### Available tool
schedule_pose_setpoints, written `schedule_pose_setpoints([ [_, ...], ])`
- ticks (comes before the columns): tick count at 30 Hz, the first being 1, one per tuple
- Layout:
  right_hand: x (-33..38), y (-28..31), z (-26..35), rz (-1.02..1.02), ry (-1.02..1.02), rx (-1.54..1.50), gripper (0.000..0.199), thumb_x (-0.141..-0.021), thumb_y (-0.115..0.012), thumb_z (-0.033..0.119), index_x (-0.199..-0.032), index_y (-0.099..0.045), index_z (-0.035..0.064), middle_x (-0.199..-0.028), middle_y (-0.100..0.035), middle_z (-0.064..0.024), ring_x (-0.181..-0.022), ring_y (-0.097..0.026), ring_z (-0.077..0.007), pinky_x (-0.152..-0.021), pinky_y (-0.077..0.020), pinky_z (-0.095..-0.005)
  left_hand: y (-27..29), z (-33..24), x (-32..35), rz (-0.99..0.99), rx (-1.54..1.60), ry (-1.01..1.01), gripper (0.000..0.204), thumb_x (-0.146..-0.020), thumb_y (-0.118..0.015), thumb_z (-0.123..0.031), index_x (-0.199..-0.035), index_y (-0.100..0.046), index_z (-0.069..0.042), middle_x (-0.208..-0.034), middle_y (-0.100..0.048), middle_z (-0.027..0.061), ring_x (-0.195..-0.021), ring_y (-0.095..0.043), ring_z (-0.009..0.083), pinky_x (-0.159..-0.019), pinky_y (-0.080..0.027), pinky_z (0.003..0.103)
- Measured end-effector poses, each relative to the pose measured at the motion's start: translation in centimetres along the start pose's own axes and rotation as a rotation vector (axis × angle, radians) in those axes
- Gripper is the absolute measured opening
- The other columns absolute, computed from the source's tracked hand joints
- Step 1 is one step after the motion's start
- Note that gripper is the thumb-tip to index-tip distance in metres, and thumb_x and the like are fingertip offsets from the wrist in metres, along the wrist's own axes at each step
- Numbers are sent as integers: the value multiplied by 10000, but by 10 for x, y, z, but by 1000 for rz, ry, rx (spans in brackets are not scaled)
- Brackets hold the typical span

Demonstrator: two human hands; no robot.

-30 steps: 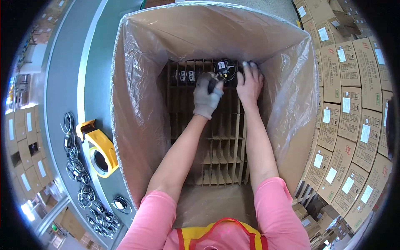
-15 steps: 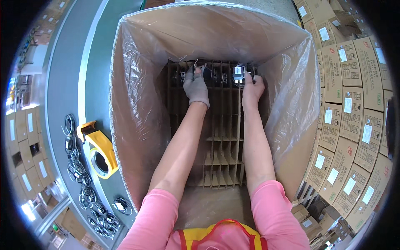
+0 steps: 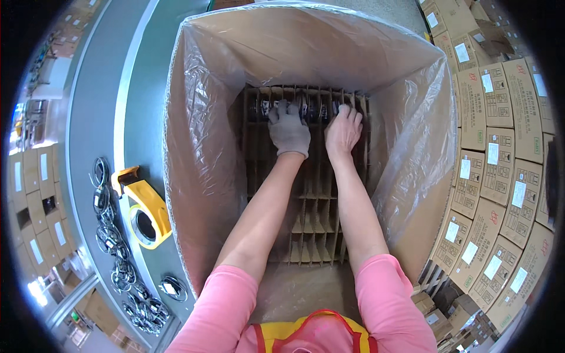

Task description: The person packs small electronic components from a conveyor belt into a cardboard box with protective cardboard dividers and a plastic liner, placing each component into its own section by hand while wearing gloves.

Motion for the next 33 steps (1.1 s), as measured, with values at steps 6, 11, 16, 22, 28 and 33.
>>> schedule_pose_setpoints([
  [6,-1,8,-1,-222,105,-252,307,-809,-561,163,-1084,-515,33,-1109,-478,-192,-1000,-452,-379,-847,-386,-439,4,18,10,-21,-24,4,244,-704,-601,-170,-933,-605,-85,-1146,-484,125,-1064,-424,338,-876,-384,451],
  [11,32,45,-10,-83,186,-407,253,-776,-545,96,-1014,-570,13,-980,-583,-163,-960,-527,-333,-849,-409,-408,31,-8,12,-66,132,-13,193,-765,-457,-140,-809,-601,-20,-953,-556,203,-902,-511,369,-806,-398,464],
  [16,37,73,-92,-447,165,-510,244,-793,-538,10,-1028,-518,-52,-935,-590,-173,-860,-586,-292,-771,-482,-345,93,-24,2,-414,311,-10,122,-629,-554,-72,-737,-585,-23,-989,-516,184,-965,-463,349,-828,-393,427],
  [22,22,250,-53,-1097,233,-342,239,-813,-602,158,-952,-562,-32,-800,-597,-161,-711,-582,-240,-630,-482,-325,228,-60,43,-486,240,-155,154,-668,-573,-163,-789,-601,-71,-1036,-528,125,-1027,-437,293,-939,-329,366],
  [28,62,331,46,-654,716,-1187,232,-864,-550,173,-950,-587,-40,-842,-623,-147,-691,-579,-193,-637,-482,-307,354,13,218,-207,298,-391,202,-692,-593,-195,-866,-583,-91,-1003,-532,103,-960,-506,264,-811,-436,380],
  [33,192,330,201,253,930,-1102,211,-865,-485,-2,-1067,-540,-28,-952,-616,-120,-861,-597,-177,-774,-467,-279,412,105,392,-36,75,24,226,-657,-637,-176,-861,-590,-91,-935,-561,96,-850,-550,274,-742,-465,375],
])
Point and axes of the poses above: each hand's wrist, its own x-axis away from the middle knuckle, its own y-axis out of the back of the hand, z = x × y, the point moved 2 cm from there along -x, towards the middle knuckle
